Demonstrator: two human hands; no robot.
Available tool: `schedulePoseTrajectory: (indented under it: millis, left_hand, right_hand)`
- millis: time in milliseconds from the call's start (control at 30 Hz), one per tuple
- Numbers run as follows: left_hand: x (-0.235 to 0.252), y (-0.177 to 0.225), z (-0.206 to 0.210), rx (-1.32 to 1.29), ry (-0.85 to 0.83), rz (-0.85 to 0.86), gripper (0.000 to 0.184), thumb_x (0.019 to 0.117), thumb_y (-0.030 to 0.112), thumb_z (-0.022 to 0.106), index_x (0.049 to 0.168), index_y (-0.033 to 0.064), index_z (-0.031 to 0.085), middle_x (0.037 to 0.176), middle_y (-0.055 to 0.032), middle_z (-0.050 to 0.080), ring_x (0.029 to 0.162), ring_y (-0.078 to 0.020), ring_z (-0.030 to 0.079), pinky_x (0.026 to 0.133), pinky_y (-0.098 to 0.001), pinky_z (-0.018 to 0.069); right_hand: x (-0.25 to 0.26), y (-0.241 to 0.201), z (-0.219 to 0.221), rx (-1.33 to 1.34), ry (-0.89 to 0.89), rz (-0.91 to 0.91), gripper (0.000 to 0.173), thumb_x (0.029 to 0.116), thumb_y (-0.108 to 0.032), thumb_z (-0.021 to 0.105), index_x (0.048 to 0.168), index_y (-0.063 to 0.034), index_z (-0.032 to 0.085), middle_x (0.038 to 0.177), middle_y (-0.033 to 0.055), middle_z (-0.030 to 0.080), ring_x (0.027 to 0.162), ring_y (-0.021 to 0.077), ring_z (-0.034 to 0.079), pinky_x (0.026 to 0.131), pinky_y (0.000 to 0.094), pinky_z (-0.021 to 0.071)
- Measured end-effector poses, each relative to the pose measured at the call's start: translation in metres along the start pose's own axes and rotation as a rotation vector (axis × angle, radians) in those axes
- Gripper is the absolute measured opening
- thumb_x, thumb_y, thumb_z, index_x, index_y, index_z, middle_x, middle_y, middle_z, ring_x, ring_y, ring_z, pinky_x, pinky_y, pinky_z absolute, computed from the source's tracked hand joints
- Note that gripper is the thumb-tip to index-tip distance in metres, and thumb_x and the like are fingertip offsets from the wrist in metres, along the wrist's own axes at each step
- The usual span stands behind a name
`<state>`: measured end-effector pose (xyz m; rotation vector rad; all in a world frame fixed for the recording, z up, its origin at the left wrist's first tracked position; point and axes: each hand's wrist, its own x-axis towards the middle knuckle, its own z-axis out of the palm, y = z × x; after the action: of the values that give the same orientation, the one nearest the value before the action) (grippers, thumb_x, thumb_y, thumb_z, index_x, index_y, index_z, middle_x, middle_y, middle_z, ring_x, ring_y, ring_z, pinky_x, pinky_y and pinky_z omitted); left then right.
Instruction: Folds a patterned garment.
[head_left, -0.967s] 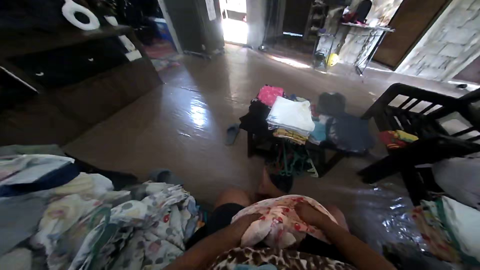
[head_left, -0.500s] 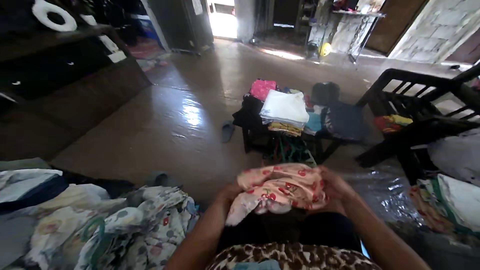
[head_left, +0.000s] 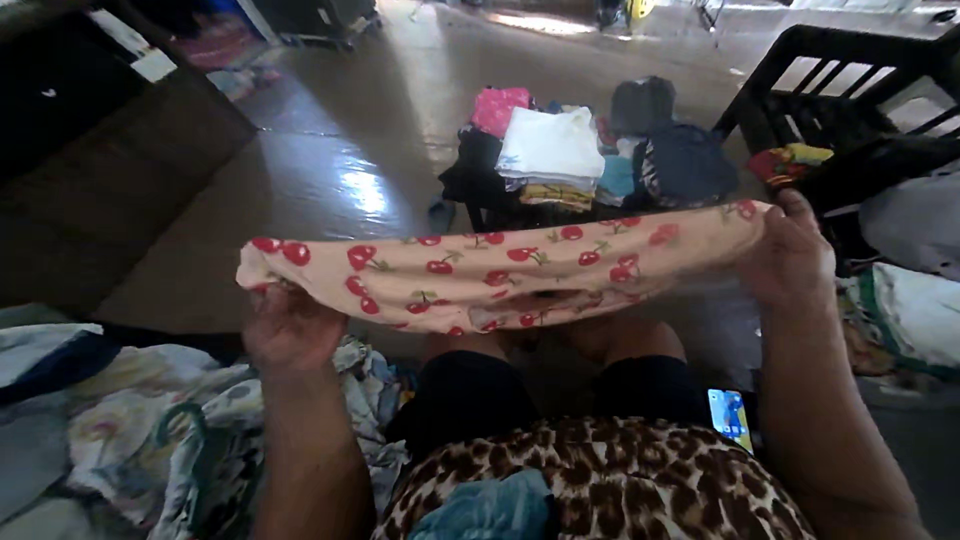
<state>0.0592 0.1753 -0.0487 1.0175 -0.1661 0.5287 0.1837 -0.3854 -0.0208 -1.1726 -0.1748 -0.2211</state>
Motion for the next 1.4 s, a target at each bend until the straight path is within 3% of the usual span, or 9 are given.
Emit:
schedulePoseTrajectory:
  millis: [100,300,467,633,767,900,1000,1167,1400]
  left_hand:
    - [-0.001,0.027,0.002,0.241,-0.012,0.128,0.042,0.0836,0.032,0.083,0.121,0.0324,0.064,0.117,0.0099,0.070,0.109,-0.0087,0.067,0.095,-0.0344,0.0580]
    - [-0.009,0.018,0.007,0.084,0.268,0.212,0.013,0.1002,0.021,0.053,0.109,0.0187,0.062,0.100,0.0034,0.073,0.095,-0.0084,0.070,0.086,-0.0313,0.0603]
    - [-0.005,0.006,0.012,0.478,0.173,-0.081,0.051,0.0959,-0.002,0.053,0.139,0.0210,0.041,0.120,0.0066,0.064,0.104,-0.0085,0.067,0.088,-0.0321,0.0596]
    - [-0.003,0.041,-0.012,0.118,0.128,0.197,0.030,0.0997,0.020,0.055,0.129,0.0231,0.052,0.121,0.0033,0.067,0.117,-0.0163,0.064,0.104,-0.0454,0.0523]
    - [-0.005,0.049,0.001,0.267,-0.050,0.171,0.079,0.0836,0.023,0.082,0.147,0.0277,0.035,0.136,0.0087,0.059,0.124,-0.0128,0.060,0.104,-0.0408,0.0533]
    - [-0.009,0.049,-0.002,0.279,-0.027,0.212,0.053,0.0882,0.014,0.069,0.137,0.0240,0.050,0.126,0.0077,0.066,0.115,-0.0105,0.065,0.099,-0.0349,0.0558]
    - [-0.008,0.046,-0.015,0.250,0.104,0.283,0.050,0.0996,0.013,0.049,0.147,0.0228,0.038,0.134,0.0045,0.060,0.123,-0.0135,0.060,0.106,-0.0385,0.0513]
    - [-0.008,0.043,-0.015,0.281,0.093,0.237,0.078,0.0929,0.022,0.067,0.158,0.0252,0.025,0.125,0.0092,0.065,0.110,-0.0071,0.066,0.098,-0.0319,0.0557]
    - [-0.011,0.052,-0.023,0.599,0.151,0.194,0.045,0.0997,0.006,0.053,0.140,0.0233,0.045,0.107,0.0167,0.066,0.094,-0.0016,0.067,0.087,-0.0259,0.0590]
  right_hand:
    - [-0.002,-0.031,-0.001,-0.104,-0.225,-0.200,0.060,0.0934,-0.009,0.062,0.147,-0.0245,0.039,0.134,-0.0052,0.058,0.118,0.0139,0.062,0.101,0.0387,0.0550]
    - [-0.015,-0.023,0.015,-0.325,-0.097,-0.154,0.028,0.0986,-0.008,0.056,0.121,-0.0233,0.052,0.101,-0.0137,0.066,0.088,-0.0005,0.066,0.080,0.0233,0.0597]
    - [-0.010,0.038,0.009,-1.009,-0.099,0.303,0.035,0.1045,-0.024,0.060,0.134,-0.0053,0.056,0.111,0.0219,0.067,0.087,0.0306,0.066,0.078,0.0546,0.0555]
    - [-0.006,0.006,-0.009,-0.460,-0.010,0.107,0.019,0.1012,-0.012,0.053,0.120,-0.0167,0.055,0.100,-0.0068,0.064,0.088,0.0045,0.066,0.082,0.0297,0.0595]
    - [0.000,-0.009,-0.020,-0.008,-0.204,-0.092,0.020,0.0993,-0.014,0.059,0.111,-0.0301,0.063,0.106,-0.0097,0.071,0.100,0.0093,0.069,0.092,0.0356,0.0592]
    - [-0.002,-0.020,-0.035,-0.129,-0.235,-0.208,0.041,0.0905,-0.004,0.066,0.122,-0.0290,0.058,0.114,-0.0111,0.069,0.102,0.0076,0.068,0.090,0.0308,0.0601]
    - [-0.005,-0.027,-0.042,-0.583,-0.061,-0.227,0.041,0.0895,-0.005,0.071,0.124,-0.0202,0.056,0.108,-0.0129,0.066,0.091,-0.0005,0.067,0.082,0.0223,0.0599]
    - [-0.007,-0.018,-0.043,-0.982,0.065,-0.171,0.034,0.0941,-0.017,0.072,0.123,-0.0033,0.059,0.107,0.0032,0.063,0.087,0.0017,0.063,0.081,0.0257,0.0570]
    - [-0.009,-0.035,-0.056,-1.163,-0.038,-0.186,0.040,0.1010,-0.031,0.063,0.127,-0.0010,0.059,0.115,0.0157,0.064,0.095,0.0139,0.063,0.087,0.0372,0.0550]
